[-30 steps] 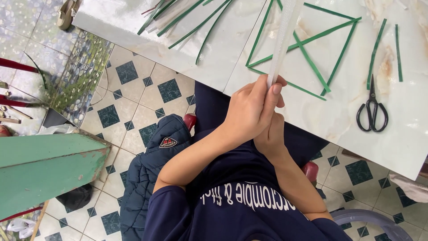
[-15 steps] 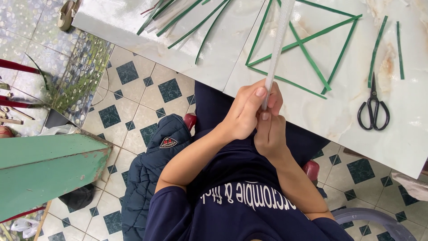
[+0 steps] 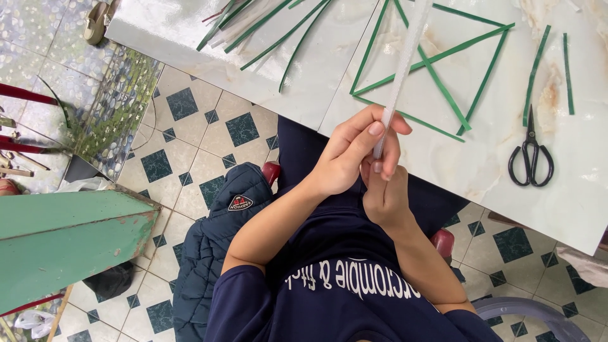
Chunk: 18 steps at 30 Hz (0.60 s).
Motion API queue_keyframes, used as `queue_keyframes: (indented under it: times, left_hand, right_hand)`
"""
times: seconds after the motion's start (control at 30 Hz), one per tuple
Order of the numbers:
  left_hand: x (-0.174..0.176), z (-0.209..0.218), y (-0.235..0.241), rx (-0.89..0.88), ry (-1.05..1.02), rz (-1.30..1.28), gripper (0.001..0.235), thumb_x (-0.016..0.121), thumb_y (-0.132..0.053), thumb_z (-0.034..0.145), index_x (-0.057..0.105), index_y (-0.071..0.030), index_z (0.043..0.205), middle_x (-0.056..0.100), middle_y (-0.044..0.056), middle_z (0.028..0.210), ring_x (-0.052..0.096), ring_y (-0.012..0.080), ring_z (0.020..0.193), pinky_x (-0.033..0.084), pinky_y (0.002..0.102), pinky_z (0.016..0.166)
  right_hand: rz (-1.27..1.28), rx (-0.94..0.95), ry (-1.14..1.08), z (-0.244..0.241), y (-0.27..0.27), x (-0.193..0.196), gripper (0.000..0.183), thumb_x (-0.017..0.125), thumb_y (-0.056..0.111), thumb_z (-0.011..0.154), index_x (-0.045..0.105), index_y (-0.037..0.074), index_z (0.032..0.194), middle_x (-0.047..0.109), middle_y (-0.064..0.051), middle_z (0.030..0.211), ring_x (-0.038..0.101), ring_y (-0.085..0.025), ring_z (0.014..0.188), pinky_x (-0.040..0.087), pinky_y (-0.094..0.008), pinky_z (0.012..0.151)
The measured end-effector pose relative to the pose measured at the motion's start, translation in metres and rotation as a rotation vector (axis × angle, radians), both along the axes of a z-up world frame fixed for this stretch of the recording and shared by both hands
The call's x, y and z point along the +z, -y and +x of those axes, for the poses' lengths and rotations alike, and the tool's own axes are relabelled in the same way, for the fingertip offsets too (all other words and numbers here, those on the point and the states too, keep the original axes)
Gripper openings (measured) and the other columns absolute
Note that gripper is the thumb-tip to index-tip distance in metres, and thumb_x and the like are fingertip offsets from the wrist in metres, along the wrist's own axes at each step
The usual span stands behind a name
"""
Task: Folding and cutting thin plastic strips to prepare them for assembly.
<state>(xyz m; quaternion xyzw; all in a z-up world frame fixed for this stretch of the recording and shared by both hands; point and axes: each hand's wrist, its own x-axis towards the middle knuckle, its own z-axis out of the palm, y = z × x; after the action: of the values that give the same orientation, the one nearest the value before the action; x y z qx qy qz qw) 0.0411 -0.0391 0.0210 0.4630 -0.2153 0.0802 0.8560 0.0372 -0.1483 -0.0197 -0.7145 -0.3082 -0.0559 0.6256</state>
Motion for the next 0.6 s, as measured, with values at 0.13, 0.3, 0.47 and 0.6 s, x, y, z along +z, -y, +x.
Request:
queue_keyframes:
  times: [0.13, 0.3, 0.47, 0.6]
  left_hand:
    - [-0.01, 0.002, -0.002, -0.012, -0.013, -0.004, 0.028, 0.03, -0.016, 0.107, 0.052, 0.001, 0.107, 0.059, 0.009, 0.06, 0.061, 0.0109, 0.055, 0.05, 0.019, 0.048]
    - [-0.01, 0.002, -0.002, -0.009, -0.01, -0.015, 0.027, 0.033, -0.015, 0.105, 0.054, 0.001, 0.101, 0.055, 0.008, 0.056, 0.058, 0.0108, 0.051, 0.047, 0.02, 0.039]
    - [-0.006, 0.0, -0.002, 0.01, -0.018, -0.011, 0.027, 0.034, -0.014, 0.105, 0.055, 0.002, 0.099, 0.055, 0.008, 0.056, 0.058, 0.0109, 0.05, 0.047, 0.02, 0.038]
    - [-0.009, 0.001, -0.001, 0.026, -0.024, -0.004, 0.027, 0.035, -0.014, 0.104, 0.056, 0.002, 0.097, 0.055, 0.008, 0.055, 0.057, 0.0104, 0.048, 0.046, 0.021, 0.035]
  right_hand:
    - [-0.02, 0.005, -0.075, -0.003, 0.005, -0.011, 0.051, 0.03, 0.009, 0.101, 0.048, 0.01, 0.054, 0.04, -0.008, 0.038, 0.041, -0.031, 0.029, 0.031, -0.017, 0.034]
    - [-0.169, -0.04, 0.232, -0.001, 0.007, -0.013, 0.047, 0.029, 0.009, 0.103, 0.05, 0.004, 0.062, 0.028, -0.01, 0.042, 0.028, -0.032, 0.033, 0.033, -0.025, 0.031]
    - [-0.096, -0.021, 0.118, 0.001, 0.009, -0.026, 0.047, 0.031, 0.009, 0.102, 0.051, 0.006, 0.059, 0.036, -0.01, 0.039, 0.036, -0.027, 0.03, 0.031, -0.021, 0.032]
    - [-0.061, -0.033, 0.056, -0.002, 0.006, -0.023, 0.048, 0.031, 0.01, 0.102, 0.049, 0.008, 0.058, 0.036, -0.009, 0.038, 0.038, -0.028, 0.029, 0.03, -0.02, 0.031]
